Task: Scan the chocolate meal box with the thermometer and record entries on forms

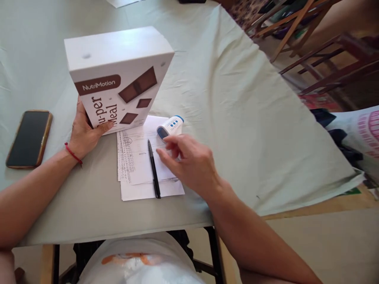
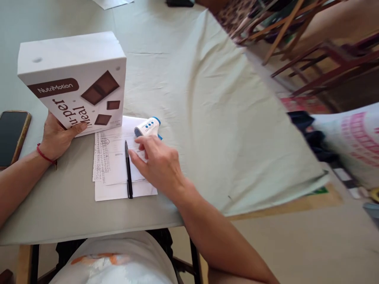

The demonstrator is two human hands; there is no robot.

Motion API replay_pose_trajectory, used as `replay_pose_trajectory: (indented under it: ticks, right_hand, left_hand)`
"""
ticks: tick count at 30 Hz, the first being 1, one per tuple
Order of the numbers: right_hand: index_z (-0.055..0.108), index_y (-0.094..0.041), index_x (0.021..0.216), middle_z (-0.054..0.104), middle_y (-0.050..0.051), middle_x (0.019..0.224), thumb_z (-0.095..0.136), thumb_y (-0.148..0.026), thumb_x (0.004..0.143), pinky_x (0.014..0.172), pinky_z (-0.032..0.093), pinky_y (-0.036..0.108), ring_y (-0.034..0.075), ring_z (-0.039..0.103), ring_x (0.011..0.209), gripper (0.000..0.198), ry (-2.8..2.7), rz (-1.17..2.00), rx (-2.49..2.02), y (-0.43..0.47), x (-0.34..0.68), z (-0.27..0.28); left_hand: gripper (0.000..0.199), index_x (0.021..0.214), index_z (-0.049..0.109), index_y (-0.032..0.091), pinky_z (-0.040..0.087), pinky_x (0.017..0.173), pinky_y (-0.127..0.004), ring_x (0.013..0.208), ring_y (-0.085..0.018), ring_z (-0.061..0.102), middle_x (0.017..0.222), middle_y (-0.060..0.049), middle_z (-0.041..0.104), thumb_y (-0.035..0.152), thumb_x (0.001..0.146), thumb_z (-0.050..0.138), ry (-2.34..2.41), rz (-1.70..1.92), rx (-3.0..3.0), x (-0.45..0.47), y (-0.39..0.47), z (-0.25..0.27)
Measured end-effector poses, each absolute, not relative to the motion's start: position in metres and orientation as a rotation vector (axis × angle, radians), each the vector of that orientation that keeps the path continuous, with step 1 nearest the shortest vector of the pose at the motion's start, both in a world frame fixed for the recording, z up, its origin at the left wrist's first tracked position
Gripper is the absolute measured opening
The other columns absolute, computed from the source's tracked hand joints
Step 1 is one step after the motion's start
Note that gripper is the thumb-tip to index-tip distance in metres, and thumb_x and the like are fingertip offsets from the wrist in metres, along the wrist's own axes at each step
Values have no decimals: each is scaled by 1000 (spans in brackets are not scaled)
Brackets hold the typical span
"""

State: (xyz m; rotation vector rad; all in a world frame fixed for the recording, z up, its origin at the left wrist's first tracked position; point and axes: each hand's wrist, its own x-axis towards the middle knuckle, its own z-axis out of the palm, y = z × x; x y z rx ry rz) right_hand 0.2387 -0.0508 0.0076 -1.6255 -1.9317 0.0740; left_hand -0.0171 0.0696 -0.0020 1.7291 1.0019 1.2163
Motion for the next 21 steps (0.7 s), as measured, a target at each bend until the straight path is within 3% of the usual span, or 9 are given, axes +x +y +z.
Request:
replay_pose_trajectory:
  ticks: [3,7,9,12,14,16,18,21]
  right_hand:
    - [65,-20,98,68,4,75,61,-41,92,57,43,30,15,56,58,22,-2007,166,-1556,-54,229,-1]
    - [66,-18,104,71,6,79,67,-41,86,59,45,31,19,62,66,29,-2056,169,-1598,-55,224,-8]
    - [66,-18,109,71,6,81,63,-33,86,59,45,31,19,62,66,28,-2050,190,-1626,-55,224,-8]
    - [66,-18,118,69,5,82,56,-21,85,61,47,32,18,60,64,35,-1992,283,-1606,-57,225,-4]
    - [66,-21,121,67,4,82,53,-19,86,65,49,33,17,61,66,37,-1926,399,-1528,-59,226,0]
    - [68,-24,117,65,3,83,50,-18,90,70,52,33,17,61,71,33,-1840,522,-1418,-60,226,5]
    - [69,-26,113,64,3,83,46,-19,94,71,53,34,17,61,73,31,-1739,630,-1290,-61,227,8]
    - [65,-27,120,63,3,86,51,-24,96,70,56,37,18,62,75,29,-1616,815,-1083,-61,226,9]
  left_hand:
    - [83,137,39,28,40,119,-60,142,-34,45,146,-8,52,62,75,83,1029,1245,1852,-19,67,-3]
    - [96,149,20,33,12,131,-58,159,-34,6,164,-1,24,57,80,82,1034,1553,2124,-21,59,2]
    - [97,146,24,39,8,132,-59,159,-35,-3,165,3,20,55,74,87,1003,1623,2206,-20,52,5]
    - [74,130,47,36,24,128,-63,157,-40,15,158,-1,36,54,71,88,928,1401,2274,-17,40,9]
    - [48,123,56,33,40,120,-60,147,-37,41,149,-5,51,43,83,80,779,1234,2409,-14,34,10]
    - [36,129,58,32,50,113,-53,134,-30,58,141,-5,61,29,94,64,565,1097,2585,-12,30,9]
    - [39,139,55,26,52,112,-49,133,-27,60,143,-8,62,24,100,53,461,878,2684,-11,31,5]
    - [46,146,50,14,41,121,-53,148,-32,42,155,-17,49,33,105,45,484,478,2700,-11,35,-2]
